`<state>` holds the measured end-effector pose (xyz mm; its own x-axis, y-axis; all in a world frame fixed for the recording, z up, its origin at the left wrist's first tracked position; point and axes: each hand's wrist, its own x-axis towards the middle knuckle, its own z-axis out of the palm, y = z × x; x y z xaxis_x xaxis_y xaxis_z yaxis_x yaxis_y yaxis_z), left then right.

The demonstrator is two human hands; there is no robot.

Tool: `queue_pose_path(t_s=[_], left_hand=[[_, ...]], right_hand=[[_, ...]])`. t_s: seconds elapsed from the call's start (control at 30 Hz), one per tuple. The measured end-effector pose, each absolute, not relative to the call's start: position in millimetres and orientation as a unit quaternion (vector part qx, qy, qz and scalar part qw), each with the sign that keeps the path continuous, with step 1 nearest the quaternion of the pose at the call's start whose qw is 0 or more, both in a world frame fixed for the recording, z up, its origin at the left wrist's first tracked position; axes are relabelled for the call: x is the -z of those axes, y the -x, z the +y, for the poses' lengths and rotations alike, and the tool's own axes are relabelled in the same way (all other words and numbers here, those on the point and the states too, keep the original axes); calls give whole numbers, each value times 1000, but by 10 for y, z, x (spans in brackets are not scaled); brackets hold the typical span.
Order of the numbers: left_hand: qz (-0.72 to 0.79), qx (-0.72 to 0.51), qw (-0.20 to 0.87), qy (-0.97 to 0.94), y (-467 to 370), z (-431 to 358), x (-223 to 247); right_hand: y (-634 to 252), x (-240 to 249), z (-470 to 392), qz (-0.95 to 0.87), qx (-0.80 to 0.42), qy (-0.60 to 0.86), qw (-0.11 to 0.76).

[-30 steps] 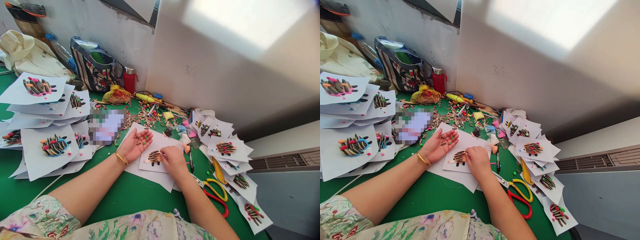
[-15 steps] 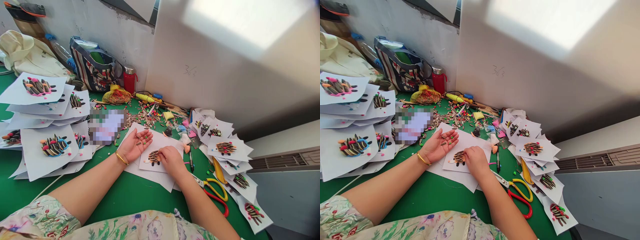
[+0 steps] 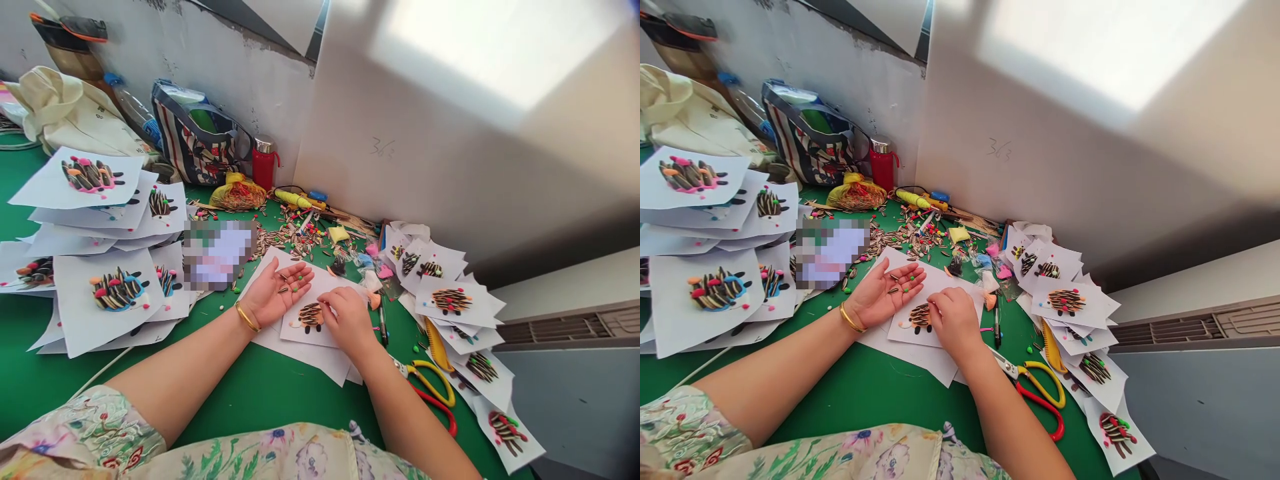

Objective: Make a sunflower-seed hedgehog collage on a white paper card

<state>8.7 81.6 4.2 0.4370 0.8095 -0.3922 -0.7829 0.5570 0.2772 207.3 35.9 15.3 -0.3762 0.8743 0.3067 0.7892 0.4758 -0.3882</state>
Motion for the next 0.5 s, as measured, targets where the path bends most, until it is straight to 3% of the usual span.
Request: queue_pose_path(t_s=[0.2,0.37,0.5], left_hand=[[222,-437,869,-70,-96,773,-53],[225,-432,869,-91,-105,762,-25],[213,-453,861,-87,-92,781,-15]], right_hand=[[-1597,-372,611,-849,-87,461,243],[-1349,-430,844,-860,-74,467,189],[-1557,-455,869,-810,-144,504,263]])
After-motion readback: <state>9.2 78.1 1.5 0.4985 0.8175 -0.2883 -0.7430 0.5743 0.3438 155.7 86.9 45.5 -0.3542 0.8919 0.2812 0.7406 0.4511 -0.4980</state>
